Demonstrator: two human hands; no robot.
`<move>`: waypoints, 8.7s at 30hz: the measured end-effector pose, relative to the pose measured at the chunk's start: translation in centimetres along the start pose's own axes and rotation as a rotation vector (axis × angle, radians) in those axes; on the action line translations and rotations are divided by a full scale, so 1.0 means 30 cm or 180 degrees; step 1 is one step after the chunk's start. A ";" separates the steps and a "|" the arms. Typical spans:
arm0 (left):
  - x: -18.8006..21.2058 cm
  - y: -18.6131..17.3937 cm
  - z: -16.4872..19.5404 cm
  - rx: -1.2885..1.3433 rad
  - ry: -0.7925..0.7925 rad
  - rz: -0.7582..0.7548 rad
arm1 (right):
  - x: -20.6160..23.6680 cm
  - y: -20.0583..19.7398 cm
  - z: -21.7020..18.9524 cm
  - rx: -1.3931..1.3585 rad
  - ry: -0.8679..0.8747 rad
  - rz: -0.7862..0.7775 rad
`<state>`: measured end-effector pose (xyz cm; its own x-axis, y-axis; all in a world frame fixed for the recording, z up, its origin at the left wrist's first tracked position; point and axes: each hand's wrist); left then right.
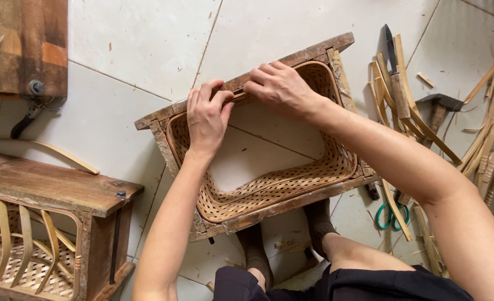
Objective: The person sits on the floor and assembles a woven bamboo basket. They fit a woven bamboo sheet into a wooden frame, bend and tuck flexible bamboo strips around the rim, and weave thin bamboo strips across the top opening to form ribs, pressing each strip into place by hand.
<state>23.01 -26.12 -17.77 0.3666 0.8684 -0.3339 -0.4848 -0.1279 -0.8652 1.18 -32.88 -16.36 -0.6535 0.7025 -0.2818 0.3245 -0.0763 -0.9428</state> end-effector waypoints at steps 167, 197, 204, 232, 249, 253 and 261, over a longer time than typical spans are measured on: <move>0.713 -0.251 0.253 0.0092 0.0603 0.0101 | 0.429 -0.172 -0.494 -0.0879 0.0213 -0.2491; 0.827 -0.119 0.241 -0.0641 0.0247 -0.0381 | 0.252 -0.048 -0.401 -0.2479 0.0494 -0.3735; 0.829 -0.119 0.243 -0.0636 0.0227 -0.0354 | 0.343 -0.038 -0.462 -0.2491 0.0838 -0.2709; 0.834 -0.139 0.266 -0.0483 0.0227 -0.0444 | 0.107 -0.131 0.195 0.0000 0.2858 -0.1672; 0.853 -0.131 0.264 -0.0577 0.0219 -0.0489 | 0.554 -0.345 -0.002 0.0736 0.1200 -0.2026; 0.860 -0.116 0.251 -0.0626 0.0350 -0.0317 | 0.729 -0.321 -0.077 0.0930 0.0170 -0.1304; 0.853 -0.117 0.258 -0.0676 0.0307 -0.0251 | 0.827 -0.285 -0.080 0.0596 0.0448 -0.1421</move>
<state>27.94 0.26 -20.37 0.4759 0.8312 -0.2876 -0.2776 -0.1684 -0.9458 -16.17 -13.10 -14.86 -0.5977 0.7833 0.1709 -0.1025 0.1368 -0.9853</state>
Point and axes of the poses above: each hand's wrist, its own x-axis away from the middle knuckle, its own y-axis out of the palm, z = x × y, and after that the axes turned 14 degrees about y, right-handed
